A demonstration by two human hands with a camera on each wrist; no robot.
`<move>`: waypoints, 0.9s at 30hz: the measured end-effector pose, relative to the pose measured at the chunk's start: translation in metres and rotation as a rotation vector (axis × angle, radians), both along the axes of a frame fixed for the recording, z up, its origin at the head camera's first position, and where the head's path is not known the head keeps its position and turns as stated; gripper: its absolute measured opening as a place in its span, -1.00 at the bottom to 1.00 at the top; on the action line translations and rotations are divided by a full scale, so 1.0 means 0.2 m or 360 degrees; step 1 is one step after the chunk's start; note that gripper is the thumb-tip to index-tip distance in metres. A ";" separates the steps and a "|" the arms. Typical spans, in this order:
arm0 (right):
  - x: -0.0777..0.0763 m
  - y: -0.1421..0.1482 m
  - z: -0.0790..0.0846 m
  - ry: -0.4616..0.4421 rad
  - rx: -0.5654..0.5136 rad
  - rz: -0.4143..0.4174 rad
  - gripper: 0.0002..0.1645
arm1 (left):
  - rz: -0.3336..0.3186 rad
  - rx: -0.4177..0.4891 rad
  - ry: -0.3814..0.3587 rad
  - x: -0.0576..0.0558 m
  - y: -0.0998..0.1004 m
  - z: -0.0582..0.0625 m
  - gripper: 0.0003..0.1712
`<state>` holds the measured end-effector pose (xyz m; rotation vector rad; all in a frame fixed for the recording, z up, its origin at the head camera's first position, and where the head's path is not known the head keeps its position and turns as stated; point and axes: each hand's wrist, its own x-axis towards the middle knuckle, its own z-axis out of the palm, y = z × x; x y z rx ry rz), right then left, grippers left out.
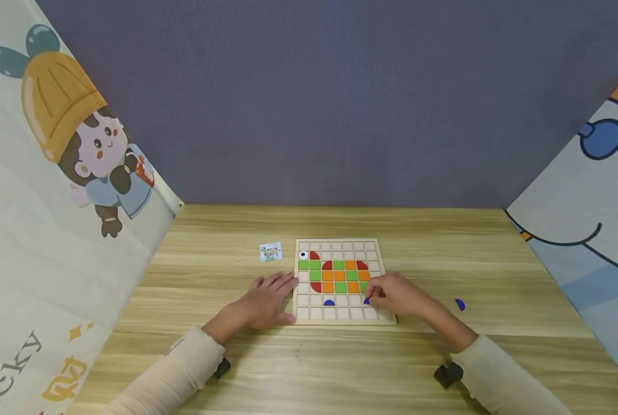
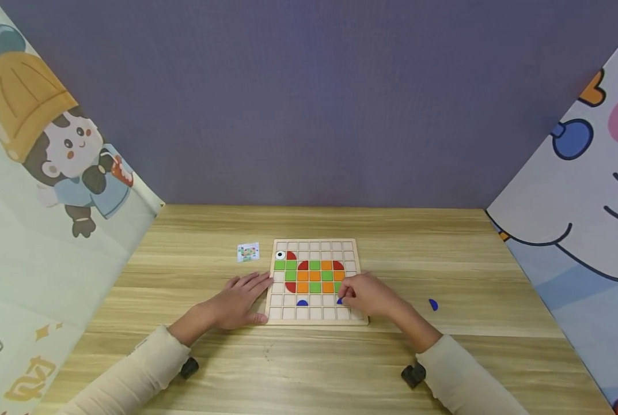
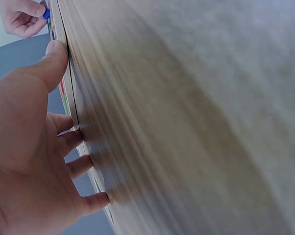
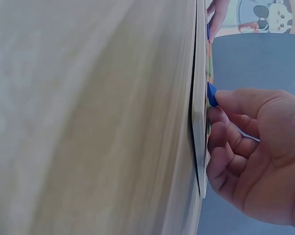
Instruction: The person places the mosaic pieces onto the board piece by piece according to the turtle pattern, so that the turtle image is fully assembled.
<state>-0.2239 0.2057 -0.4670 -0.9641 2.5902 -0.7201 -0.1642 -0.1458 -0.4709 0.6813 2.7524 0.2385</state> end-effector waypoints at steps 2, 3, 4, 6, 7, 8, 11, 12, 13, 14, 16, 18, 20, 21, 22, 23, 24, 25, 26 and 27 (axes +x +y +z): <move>0.00 -0.01 0.00 0.0006 0.0000 0.0015 -0.93 | 0.0001 0.0002 -0.0004 0.00 0.00 0.00 0.02; 0.00 -0.01 0.00 0.0012 0.0002 0.0022 -0.94 | 0.0002 0.0001 -0.0007 0.00 0.00 0.00 0.02; 0.00 -0.01 0.00 0.0010 0.0011 0.0015 -0.93 | 0.0003 0.0003 -0.0008 0.00 0.00 0.00 0.02; 0.00 -0.01 0.00 0.0032 0.0021 0.0019 -0.91 | 0.0003 0.0001 -0.0010 0.00 0.00 -0.01 0.03; 0.00 -0.01 0.00 0.0035 0.0020 0.0022 -0.91 | 0.0003 0.0000 -0.0011 0.00 0.00 -0.01 0.03; 0.00 -0.01 0.00 0.0040 0.0021 0.0023 -0.90 | 0.0003 0.0000 -0.0011 0.01 0.00 -0.01 0.03; 0.00 -0.01 0.00 0.0046 0.0005 0.0030 -0.88 | -0.0002 -0.0002 -0.0007 0.00 0.00 0.00 0.02; 0.00 0.00 0.00 0.0038 -0.0002 0.0028 -0.88 | -0.0004 -0.0001 -0.0003 0.00 0.00 0.00 0.02; 0.00 0.00 0.00 0.0027 -0.0004 0.0021 -0.88 | -0.0006 -0.0002 -0.0001 0.00 0.00 0.00 0.01; 0.00 0.00 0.00 0.0018 -0.0008 0.0015 -0.88 | -0.0008 -0.0002 0.0003 0.00 0.00 -0.01 0.01; -0.01 0.00 -0.01 -0.0005 -0.0011 -0.0001 -0.89 | -0.0010 -0.0003 0.0010 0.00 0.00 -0.01 0.02; -0.01 0.01 0.00 -0.0027 -0.0015 -0.0019 -0.91 | -0.0012 -0.0003 0.0010 0.00 0.00 -0.01 0.01; -0.01 0.02 0.00 -0.0051 -0.0029 -0.0037 -0.93 | -0.0011 -0.0005 0.0005 0.00 -0.01 -0.01 0.02; -0.01 0.02 0.00 -0.0058 -0.0030 -0.0052 -0.93 | -0.0010 -0.0002 0.0005 0.00 -0.01 -0.01 0.02; -0.01 0.03 0.00 -0.0067 -0.0038 -0.0064 -0.93 | -0.0009 0.0000 0.0005 0.00 -0.01 -0.01 0.02; -0.01 0.04 0.00 -0.0072 -0.0048 -0.0070 -0.92 | -0.0012 0.0001 0.0005 0.00 -0.01 -0.01 0.02; -0.01 0.05 0.00 -0.0079 -0.0056 -0.0082 -0.92 | -0.0012 0.0001 0.0003 0.00 -0.01 -0.01 0.03; -0.01 0.06 0.00 -0.0084 -0.0066 -0.0092 -0.93 | -0.0012 0.0004 0.0004 0.00 -0.01 -0.01 0.03; -0.02 0.07 0.00 -0.0085 -0.0078 -0.0094 -0.93 | -0.0013 0.0004 0.0005 0.00 -0.01 -0.01 0.03; -0.02 0.09 0.00 -0.0084 -0.0076 -0.0108 -0.93 | -0.0015 0.0007 0.0009 0.00 -0.01 -0.01 0.02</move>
